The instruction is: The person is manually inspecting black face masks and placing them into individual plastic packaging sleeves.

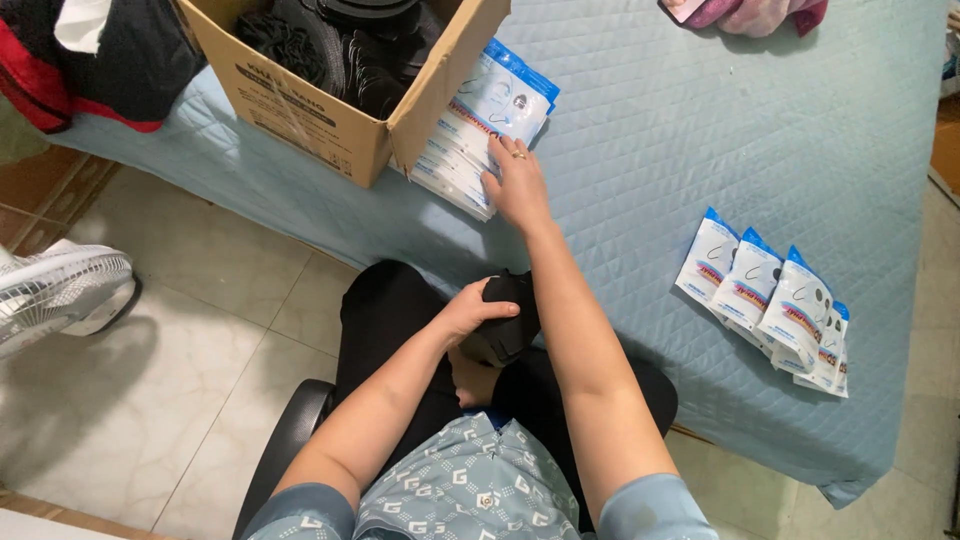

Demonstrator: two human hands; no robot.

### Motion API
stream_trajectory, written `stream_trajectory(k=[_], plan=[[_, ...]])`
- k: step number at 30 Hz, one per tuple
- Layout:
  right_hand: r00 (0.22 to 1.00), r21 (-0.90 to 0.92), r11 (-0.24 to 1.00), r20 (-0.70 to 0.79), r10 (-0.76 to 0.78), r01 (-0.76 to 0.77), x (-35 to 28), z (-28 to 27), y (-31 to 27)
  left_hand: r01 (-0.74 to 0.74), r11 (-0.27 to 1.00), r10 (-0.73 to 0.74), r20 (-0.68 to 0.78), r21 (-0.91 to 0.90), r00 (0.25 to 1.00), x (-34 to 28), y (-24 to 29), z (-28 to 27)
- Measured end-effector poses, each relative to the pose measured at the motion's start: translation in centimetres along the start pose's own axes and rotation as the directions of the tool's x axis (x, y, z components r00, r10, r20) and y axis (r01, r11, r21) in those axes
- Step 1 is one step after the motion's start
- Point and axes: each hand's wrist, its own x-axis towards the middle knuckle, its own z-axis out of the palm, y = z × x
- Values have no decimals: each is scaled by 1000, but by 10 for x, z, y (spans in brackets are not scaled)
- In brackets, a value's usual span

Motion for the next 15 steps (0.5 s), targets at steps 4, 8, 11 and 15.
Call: stream_trajectory(k=[4,8,11,15], plan=[[996,-19,997,30,81,-80,3,21,11,-5,1000,5,-10,-21,1000,-14,28,16],[990,-104,994,-136,27,-41,-2,34,28,2,1000,-2,-9,-12,1000,-10,23,15],[964,-134,990,-266,-3,-34,-3,43,52,5,1000,-5,-7,5,1000,-4,13,10],[946,-76,995,-322,41,-69,-22,23,79,11,999,-10,-43,30,999,-21,30,19]])
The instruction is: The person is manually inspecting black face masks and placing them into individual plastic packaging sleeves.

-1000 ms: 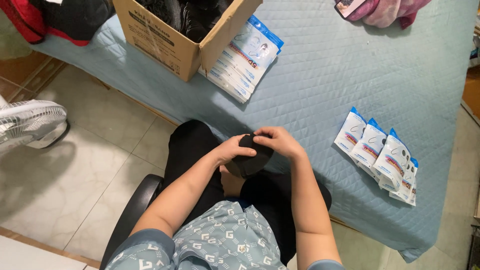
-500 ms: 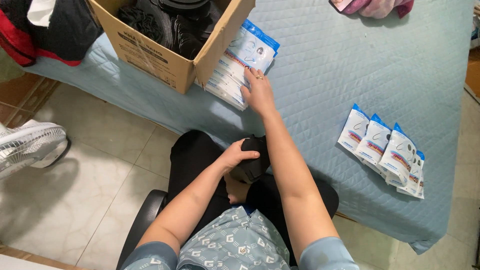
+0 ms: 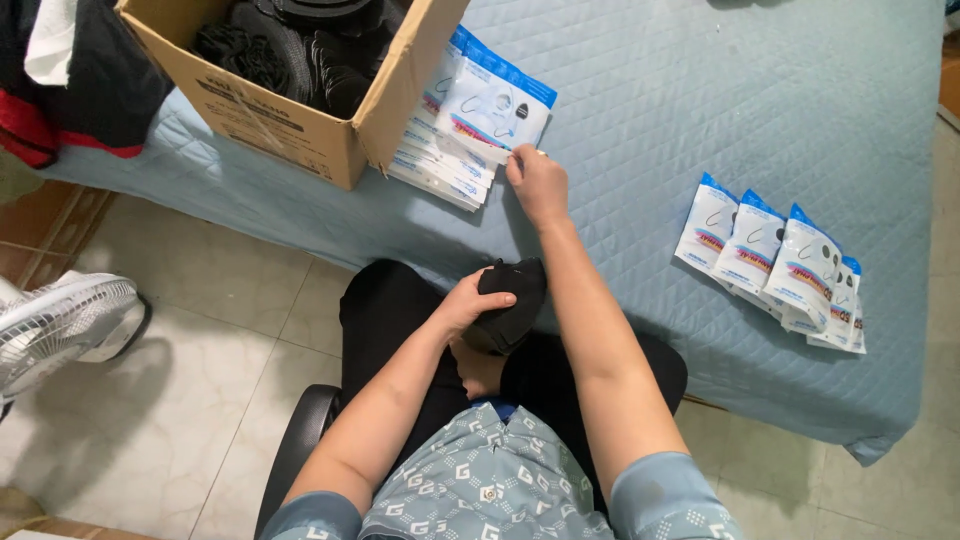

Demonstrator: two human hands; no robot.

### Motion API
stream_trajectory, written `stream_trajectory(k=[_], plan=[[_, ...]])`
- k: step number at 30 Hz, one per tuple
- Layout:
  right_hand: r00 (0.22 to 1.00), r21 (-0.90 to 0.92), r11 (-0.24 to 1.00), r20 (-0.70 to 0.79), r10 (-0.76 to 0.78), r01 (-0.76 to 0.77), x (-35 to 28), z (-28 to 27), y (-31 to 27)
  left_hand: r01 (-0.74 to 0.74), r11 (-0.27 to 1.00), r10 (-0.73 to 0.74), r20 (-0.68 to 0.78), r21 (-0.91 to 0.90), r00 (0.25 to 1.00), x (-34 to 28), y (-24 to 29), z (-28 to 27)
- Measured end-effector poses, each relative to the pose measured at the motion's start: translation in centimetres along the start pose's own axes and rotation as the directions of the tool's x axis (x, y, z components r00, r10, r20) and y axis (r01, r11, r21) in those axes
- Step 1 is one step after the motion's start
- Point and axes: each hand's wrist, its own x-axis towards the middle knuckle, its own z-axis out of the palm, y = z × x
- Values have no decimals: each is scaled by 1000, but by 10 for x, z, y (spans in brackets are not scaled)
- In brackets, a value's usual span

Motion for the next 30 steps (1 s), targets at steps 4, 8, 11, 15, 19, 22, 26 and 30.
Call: stream_trajectory(k=[4,8,11,15,19,22,26,30], plan=[[999,32,999,-11,40,-40,-40,-38,32,3,998,-4,28,61,1000,-4,2,1],[997,75,996,-51,-53,57,-100,-69,48,-4,990,-4,53,142,999,-5,6,3],[991,167,980,-95,-96,111,-154,-83,46,-3,989,-7,70,151,998,-12,6,5],[989,305,943,-99,-106,131,-214,-93,37,14,997,-22,102,80,995,-11,-15,2],[996,381,925,-89,19,17,-253,-98,13,63,997,-71,159,52,985,-26,-28,20],[989,490,869,-75,126,-74,-272,-99,4,57,992,-78,192,113,978,-29,-44,15],[982,621,774,-34,188,-127,-285,-116,-6,93,988,-113,167,126,979,-48,-30,36],[961,748,639,-2,278,-183,-295,-146,-19,100,978,-134,183,182,974,-77,-5,70]])
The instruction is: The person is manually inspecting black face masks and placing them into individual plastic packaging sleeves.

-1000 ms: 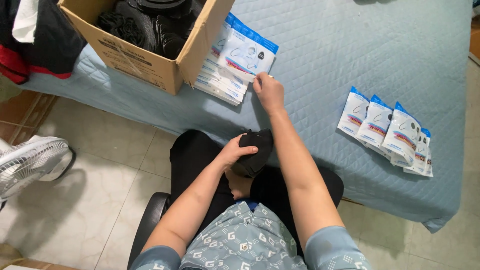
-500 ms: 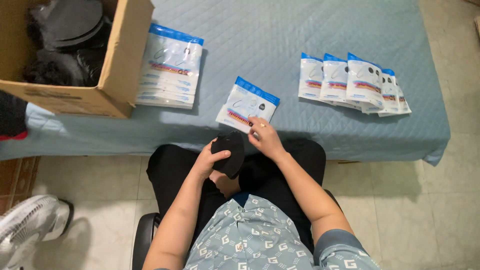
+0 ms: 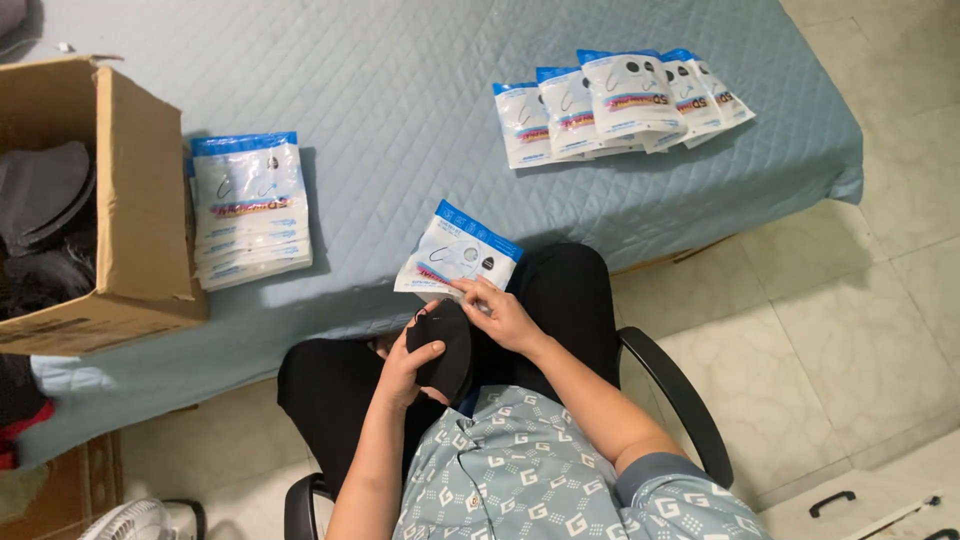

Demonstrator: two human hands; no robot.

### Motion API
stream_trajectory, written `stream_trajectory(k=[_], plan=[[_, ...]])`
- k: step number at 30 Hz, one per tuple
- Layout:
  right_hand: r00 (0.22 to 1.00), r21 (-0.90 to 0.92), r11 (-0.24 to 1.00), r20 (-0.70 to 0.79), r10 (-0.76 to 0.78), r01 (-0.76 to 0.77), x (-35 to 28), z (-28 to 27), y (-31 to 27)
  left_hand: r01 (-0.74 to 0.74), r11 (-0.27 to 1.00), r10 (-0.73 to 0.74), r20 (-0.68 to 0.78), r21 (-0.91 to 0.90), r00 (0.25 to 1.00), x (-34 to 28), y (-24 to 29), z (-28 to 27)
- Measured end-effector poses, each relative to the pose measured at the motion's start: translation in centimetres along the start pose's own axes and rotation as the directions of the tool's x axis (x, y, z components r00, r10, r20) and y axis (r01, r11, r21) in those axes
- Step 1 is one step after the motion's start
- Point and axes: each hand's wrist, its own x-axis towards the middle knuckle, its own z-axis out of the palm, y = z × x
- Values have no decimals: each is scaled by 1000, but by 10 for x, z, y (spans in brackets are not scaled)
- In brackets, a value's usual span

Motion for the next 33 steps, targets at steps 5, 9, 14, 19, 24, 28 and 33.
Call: stream_trajectory(k=[5,9,14,19,24,28,33], plan=[[997,11,999,-65,-36,36,-12,8,-2,16,994,-10,-57,112,998,-6,-18,-2],[976,-166,966,-56,-211,200,-20,21,-8,-35,972,78,-177,232,981,-1,-39,-22],[978,-79,978,-70,-198,192,-30,26,-15,-80,949,157,-235,306,959,-23,-16,-8],[978,60,980,-90,-186,192,-36,28,-24,9,873,146,-278,488,949,-31,-4,-9],[930,-224,902,91,-357,369,-42,33,-24,130,818,82,-338,561,938,-57,28,33],[911,-274,873,41,-409,404,-42,38,-26,59,966,39,-370,250,928,-57,22,38],[933,-192,913,45,-357,359,-43,38,-28,-247,948,249,17,199,968,-1,-94,-121]])
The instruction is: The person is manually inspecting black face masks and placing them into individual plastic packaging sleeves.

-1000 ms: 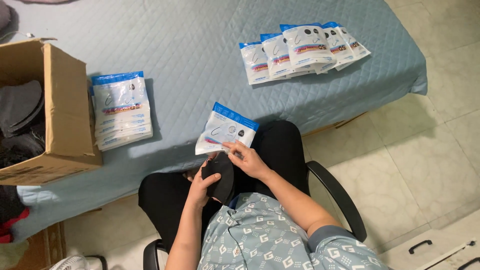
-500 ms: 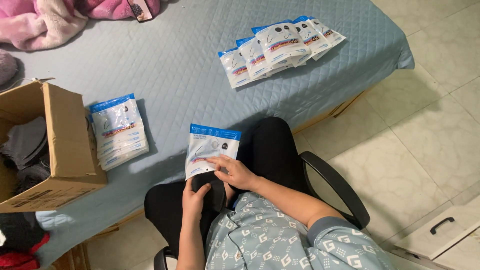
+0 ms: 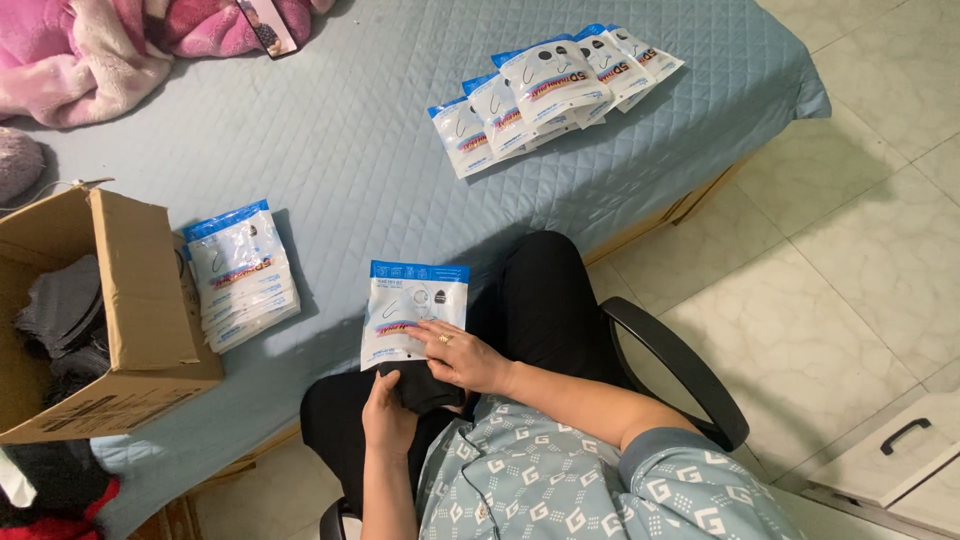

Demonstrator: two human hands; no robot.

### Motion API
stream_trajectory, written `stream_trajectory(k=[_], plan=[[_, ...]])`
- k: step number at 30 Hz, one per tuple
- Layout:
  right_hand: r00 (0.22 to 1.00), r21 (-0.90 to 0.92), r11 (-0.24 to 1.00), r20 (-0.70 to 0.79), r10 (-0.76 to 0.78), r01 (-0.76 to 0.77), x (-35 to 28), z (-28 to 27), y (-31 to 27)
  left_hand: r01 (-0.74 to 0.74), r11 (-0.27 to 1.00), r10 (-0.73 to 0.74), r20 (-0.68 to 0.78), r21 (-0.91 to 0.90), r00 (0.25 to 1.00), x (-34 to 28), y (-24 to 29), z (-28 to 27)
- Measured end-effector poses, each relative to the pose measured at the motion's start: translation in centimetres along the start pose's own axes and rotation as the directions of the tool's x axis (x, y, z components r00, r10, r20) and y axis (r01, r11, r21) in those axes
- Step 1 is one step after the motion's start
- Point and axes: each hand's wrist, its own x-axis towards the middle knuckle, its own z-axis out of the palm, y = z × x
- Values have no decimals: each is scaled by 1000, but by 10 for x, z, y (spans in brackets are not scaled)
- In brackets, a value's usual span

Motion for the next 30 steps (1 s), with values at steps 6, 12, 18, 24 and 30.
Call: stream_trajectory(k=[6,12,18,24,30], plan=[[998,47,997,2,-66,66,2,-6,-6,287,836,-434,-242,-468,868,-15,102,100],[994,62,994,58,-93,89,-4,3,-17,175,799,-441,-362,-576,822,-11,95,114],[995,79,992,10,96,-97,0,2,-4,12,583,-285,-190,-812,940,-21,99,122],[982,132,978,-77,174,-163,-3,-6,-5,200,861,-263,-72,-468,962,-21,66,114],[993,155,986,-110,-45,62,-1,7,-24,121,892,-221,-186,-436,957,-17,67,119]])
